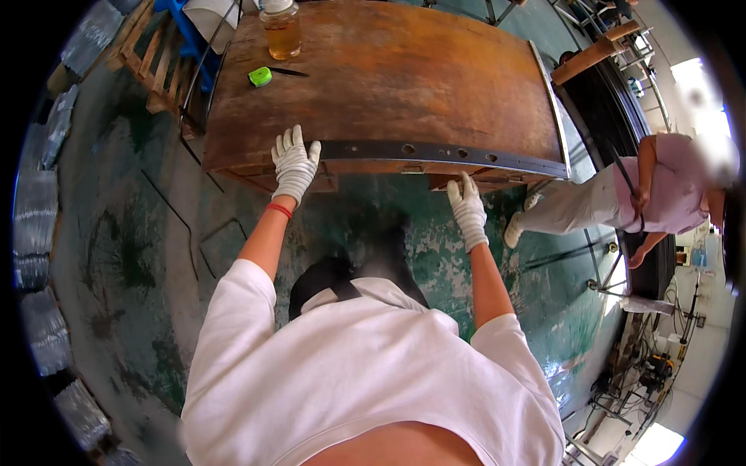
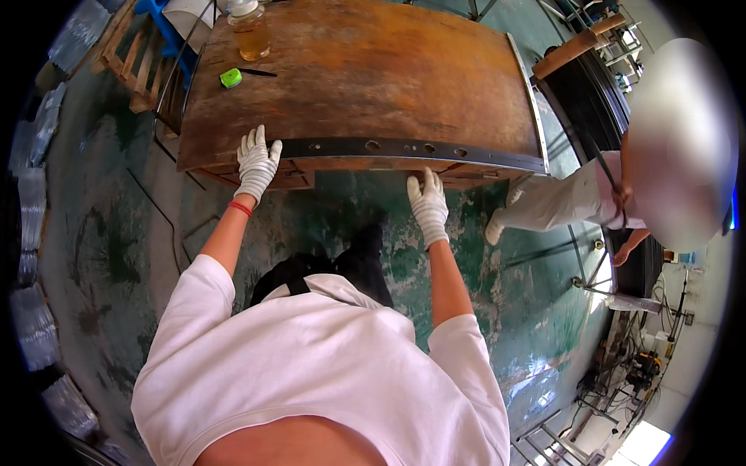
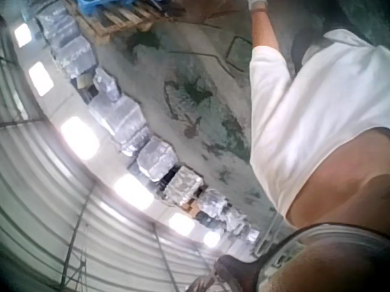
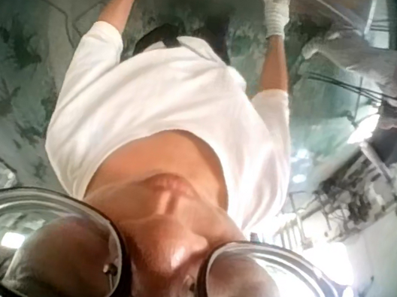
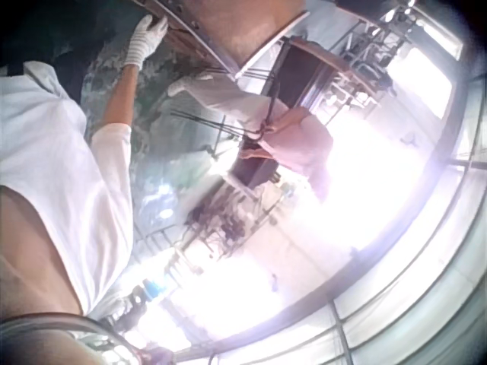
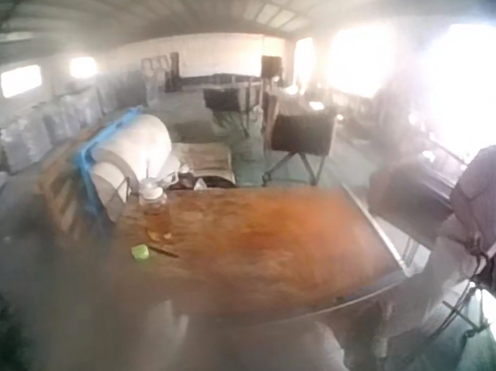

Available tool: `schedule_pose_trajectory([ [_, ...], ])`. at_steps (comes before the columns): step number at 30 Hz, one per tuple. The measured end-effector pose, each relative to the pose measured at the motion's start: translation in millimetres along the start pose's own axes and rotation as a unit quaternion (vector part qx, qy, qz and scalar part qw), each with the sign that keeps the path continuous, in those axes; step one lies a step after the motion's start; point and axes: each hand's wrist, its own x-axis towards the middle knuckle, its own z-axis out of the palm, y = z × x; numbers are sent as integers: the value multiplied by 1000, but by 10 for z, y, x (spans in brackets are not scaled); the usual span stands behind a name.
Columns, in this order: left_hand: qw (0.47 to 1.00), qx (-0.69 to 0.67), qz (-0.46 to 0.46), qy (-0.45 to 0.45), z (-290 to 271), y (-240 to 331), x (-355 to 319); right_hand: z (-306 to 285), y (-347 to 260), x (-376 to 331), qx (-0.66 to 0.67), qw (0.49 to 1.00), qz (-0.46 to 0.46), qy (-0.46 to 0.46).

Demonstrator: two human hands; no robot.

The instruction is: The person measures a wooden cabinet with a tape measure, then walks to retrieve a metal frame. They return and, with a coworker, position the metal frame against the cabinet's edge, adjusting it to align with the surface.

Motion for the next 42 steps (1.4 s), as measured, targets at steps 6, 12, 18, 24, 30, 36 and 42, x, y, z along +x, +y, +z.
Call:
schedule_pose_trajectory([
  [6,995,70,63,37,459,177,380,301,212,816,-160,976,-51,136],
  [12,987,50,148,47,775,337,499,573,60,1417,-192,948,-213,140],
  [18,989,38,144,21,792,409,530,759,9,1677,-172,952,-231,105],
  [24,989,30,143,5,743,410,524,727,-22,1687,-143,958,-231,96],
  [30,988,41,149,-17,731,453,542,640,-58,1684,-123,967,-212,68],
  [36,986,54,156,-2,700,470,537,584,-67,1690,-81,974,-201,65],
  [42,981,111,161,-2,696,499,553,503,-7,1725,-4,976,-205,79],
])
